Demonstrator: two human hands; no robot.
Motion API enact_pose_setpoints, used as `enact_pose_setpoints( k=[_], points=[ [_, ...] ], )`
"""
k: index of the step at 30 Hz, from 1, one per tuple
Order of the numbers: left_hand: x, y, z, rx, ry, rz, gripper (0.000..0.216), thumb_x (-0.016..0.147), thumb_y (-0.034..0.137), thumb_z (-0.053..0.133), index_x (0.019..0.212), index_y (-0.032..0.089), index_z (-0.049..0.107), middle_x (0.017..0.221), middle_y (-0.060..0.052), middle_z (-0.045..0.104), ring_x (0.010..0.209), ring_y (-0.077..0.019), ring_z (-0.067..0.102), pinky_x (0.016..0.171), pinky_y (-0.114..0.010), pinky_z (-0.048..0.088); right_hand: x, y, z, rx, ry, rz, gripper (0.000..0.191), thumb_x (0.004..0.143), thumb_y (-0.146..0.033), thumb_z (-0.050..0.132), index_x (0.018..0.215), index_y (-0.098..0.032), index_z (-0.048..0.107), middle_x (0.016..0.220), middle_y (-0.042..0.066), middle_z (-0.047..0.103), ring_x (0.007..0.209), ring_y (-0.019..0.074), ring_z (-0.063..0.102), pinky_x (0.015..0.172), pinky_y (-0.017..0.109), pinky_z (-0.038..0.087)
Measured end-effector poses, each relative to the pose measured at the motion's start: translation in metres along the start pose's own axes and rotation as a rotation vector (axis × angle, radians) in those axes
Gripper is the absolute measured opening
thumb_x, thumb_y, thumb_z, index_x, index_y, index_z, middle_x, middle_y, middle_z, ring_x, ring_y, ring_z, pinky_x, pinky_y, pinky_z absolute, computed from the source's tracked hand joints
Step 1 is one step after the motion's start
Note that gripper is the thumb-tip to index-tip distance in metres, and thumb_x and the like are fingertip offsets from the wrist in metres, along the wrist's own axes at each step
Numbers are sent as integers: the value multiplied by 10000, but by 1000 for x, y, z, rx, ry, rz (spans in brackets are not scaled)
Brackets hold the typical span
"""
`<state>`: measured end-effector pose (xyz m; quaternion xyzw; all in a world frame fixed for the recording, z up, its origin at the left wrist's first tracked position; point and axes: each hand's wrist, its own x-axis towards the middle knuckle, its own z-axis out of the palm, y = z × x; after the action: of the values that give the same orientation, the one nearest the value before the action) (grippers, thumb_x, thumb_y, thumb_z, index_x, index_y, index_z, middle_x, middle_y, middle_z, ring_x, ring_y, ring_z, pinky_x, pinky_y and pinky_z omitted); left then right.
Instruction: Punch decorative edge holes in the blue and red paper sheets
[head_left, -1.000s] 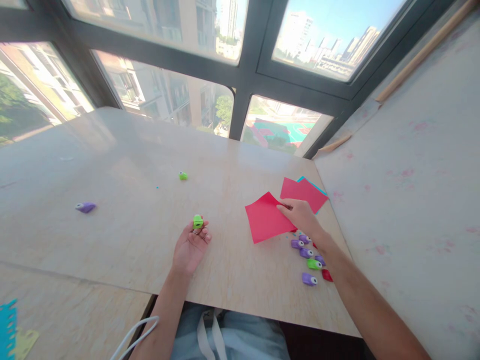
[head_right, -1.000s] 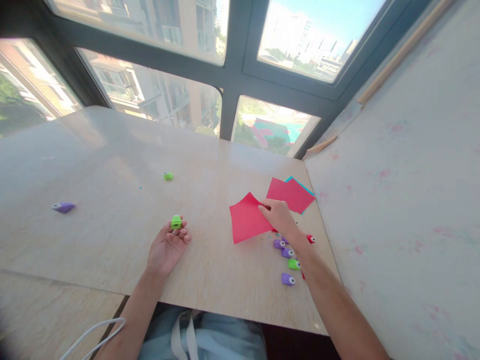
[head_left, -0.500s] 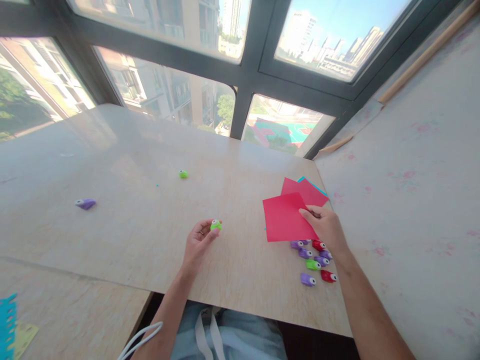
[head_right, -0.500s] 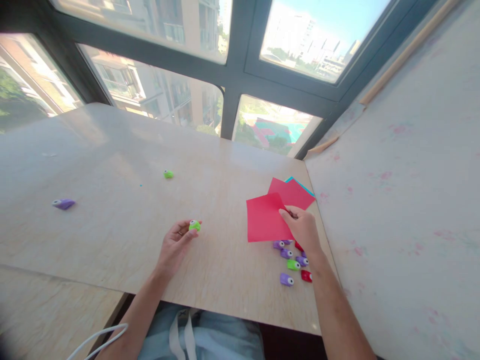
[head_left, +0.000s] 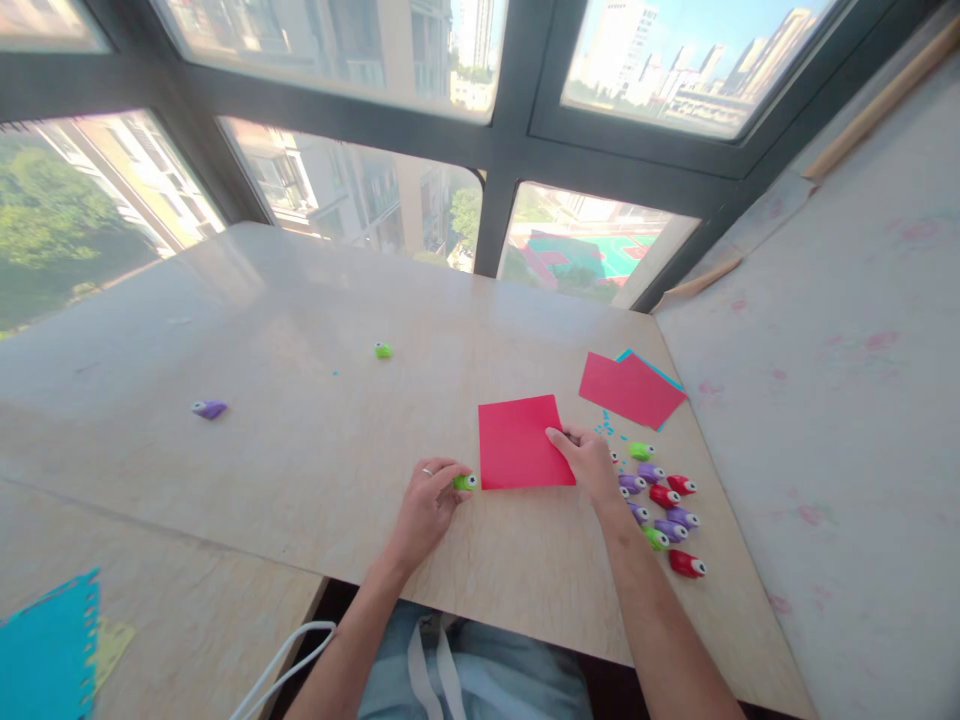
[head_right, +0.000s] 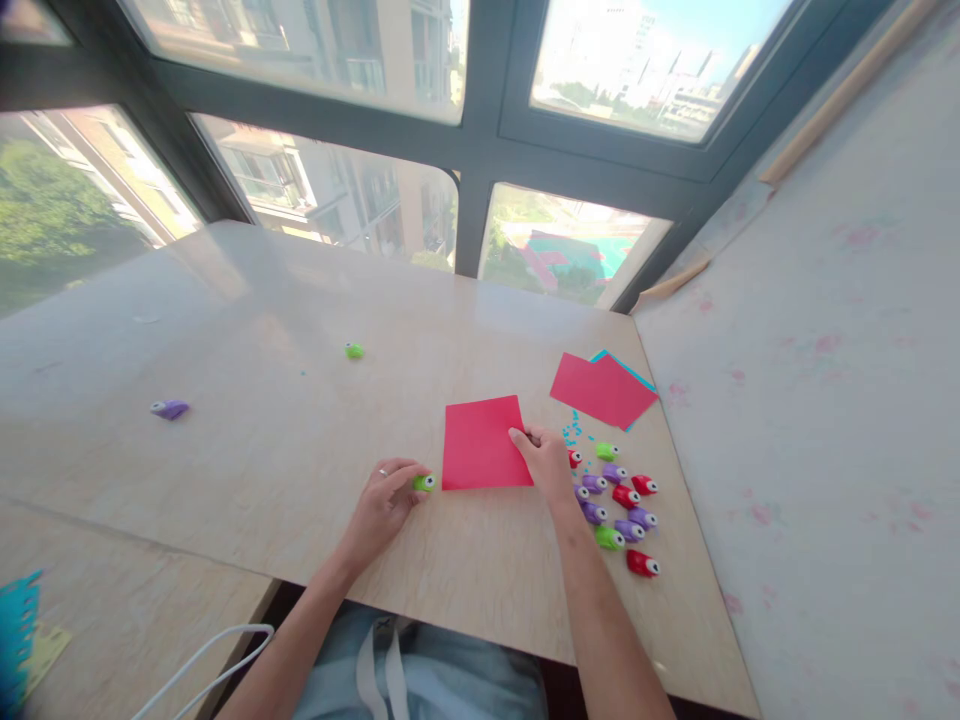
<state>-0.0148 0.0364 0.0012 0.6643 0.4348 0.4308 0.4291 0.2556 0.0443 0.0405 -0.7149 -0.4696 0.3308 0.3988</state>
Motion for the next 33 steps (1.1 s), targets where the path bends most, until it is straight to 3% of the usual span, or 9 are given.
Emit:
enact_pose_setpoints(
  k=[5,10,15,23,29,33],
  points=[
    [-1,4,-2,48,-16,15,280,773,114,676,985,278,753,942,-81,707,941,-270,546,864,-390,397,6,6,9,-91,9,-48,447,781,-564,580,815,-147,738,602,9,638,589,188,572,506,259,393],
    [-2,10,-1,18,0,-24,276,767,127,699,987,286,748,955,-80,704,952,-276,545,903,-397,372,4,12,15,-127,24,-81,416,800,-550,566,776,-166,724,655,22,675,633,202,599,552,268,413],
    [-2,11,0,0,17,-61,276,744,118,718,961,283,757,947,-83,696,956,-284,535,909,-396,374,3,15,19,-82,34,-54,392,811,-532,566,802,-175,726,738,46,722,710,233,649,627,291,458],
    [-1,13,3,48,26,-93,223,760,183,717,956,283,754,947,-80,689,968,-293,509,965,-403,348,1,20,14,13,-9,6,451,804,-573,582,886,-161,746,768,42,732,725,226,653,594,275,468],
    [-1,13,4,-74,50,-170,185,723,241,750,905,278,754,924,-82,688,987,-313,500,1024,-425,311,2,23,15,92,-7,14,449,790,-552,615,946,-150,743,819,55,746,756,227,664,633,282,485],
    [-1,13,4,-29,37,-129,195,744,222,732,929,280,753,948,-77,693,987,-305,505,1011,-419,320,1,21,16,80,5,0,455,779,-567,618,903,-147,742,806,53,741,743,222,655,616,272,470]
  ],
)
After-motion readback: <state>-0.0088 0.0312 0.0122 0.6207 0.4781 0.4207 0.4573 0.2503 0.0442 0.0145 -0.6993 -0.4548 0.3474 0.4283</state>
